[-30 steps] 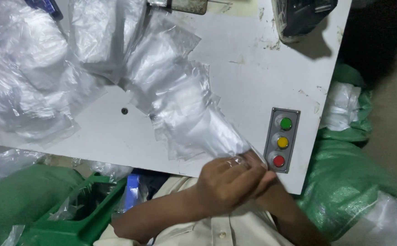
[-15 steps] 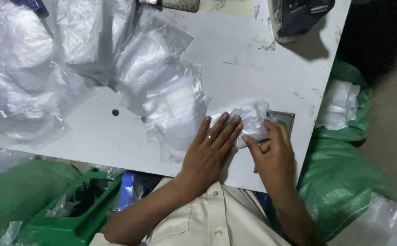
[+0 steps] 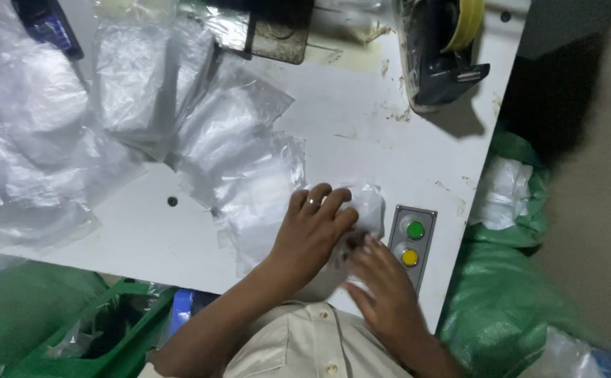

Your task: Folding and stacking plastic bags on a workbench in a factory setting.

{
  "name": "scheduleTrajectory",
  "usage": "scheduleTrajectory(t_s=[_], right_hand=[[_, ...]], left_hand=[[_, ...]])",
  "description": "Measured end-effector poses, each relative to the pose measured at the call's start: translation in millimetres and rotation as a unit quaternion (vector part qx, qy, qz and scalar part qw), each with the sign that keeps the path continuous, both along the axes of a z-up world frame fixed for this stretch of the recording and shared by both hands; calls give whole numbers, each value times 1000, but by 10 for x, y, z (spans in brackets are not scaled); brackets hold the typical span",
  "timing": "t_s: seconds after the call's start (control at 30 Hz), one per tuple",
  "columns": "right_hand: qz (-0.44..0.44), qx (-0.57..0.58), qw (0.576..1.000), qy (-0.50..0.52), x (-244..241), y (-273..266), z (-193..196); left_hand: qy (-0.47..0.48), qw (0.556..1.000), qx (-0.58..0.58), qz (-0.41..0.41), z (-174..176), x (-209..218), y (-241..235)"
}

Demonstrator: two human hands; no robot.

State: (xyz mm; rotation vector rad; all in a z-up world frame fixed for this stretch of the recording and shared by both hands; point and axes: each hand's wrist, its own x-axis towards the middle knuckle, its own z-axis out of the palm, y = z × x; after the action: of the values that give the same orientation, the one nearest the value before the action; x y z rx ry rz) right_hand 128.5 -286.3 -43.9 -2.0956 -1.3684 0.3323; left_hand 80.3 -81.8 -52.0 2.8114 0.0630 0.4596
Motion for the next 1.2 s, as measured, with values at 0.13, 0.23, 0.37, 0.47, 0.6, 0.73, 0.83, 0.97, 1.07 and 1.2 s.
scheduleTrajectory(t_s=[0.13,0.23,0.37,0.47,0.6,0.73,0.83,0.97,1.07,1.2], right_hand=[[-170,21,985,-30,77,-162,-145],[-117,-118,984,-56,148,-209,-211],[-26,-91,993,-68,265,14,48],[-14,-80,994,-68,277,-5,40],[-17,-101,988,-117,260,-133,-95],[-17,-107,987,-123,264,-2,7],[-34,-127,979,-158,261,93,41],[-41,-199,976,-75,341,182,151],[-90,-245,945,199,602,269,475],[-321,-86,871,363,956,516,932]], left_hand=[[-37,996,-12,-86,217,-162,32],[56,992,-48,-105,161,-313,10],[54,996,-29,-72,39,-400,-32],[54,997,-11,-52,102,-383,-19],[76,995,-12,-69,155,-438,42],[60,996,69,-18,116,-370,0],[73,997,15,6,48,-349,-65],[61,991,-117,14,100,-397,-150],[157,906,-392,40,487,-369,68],[-6,834,-549,55,852,-416,150]])
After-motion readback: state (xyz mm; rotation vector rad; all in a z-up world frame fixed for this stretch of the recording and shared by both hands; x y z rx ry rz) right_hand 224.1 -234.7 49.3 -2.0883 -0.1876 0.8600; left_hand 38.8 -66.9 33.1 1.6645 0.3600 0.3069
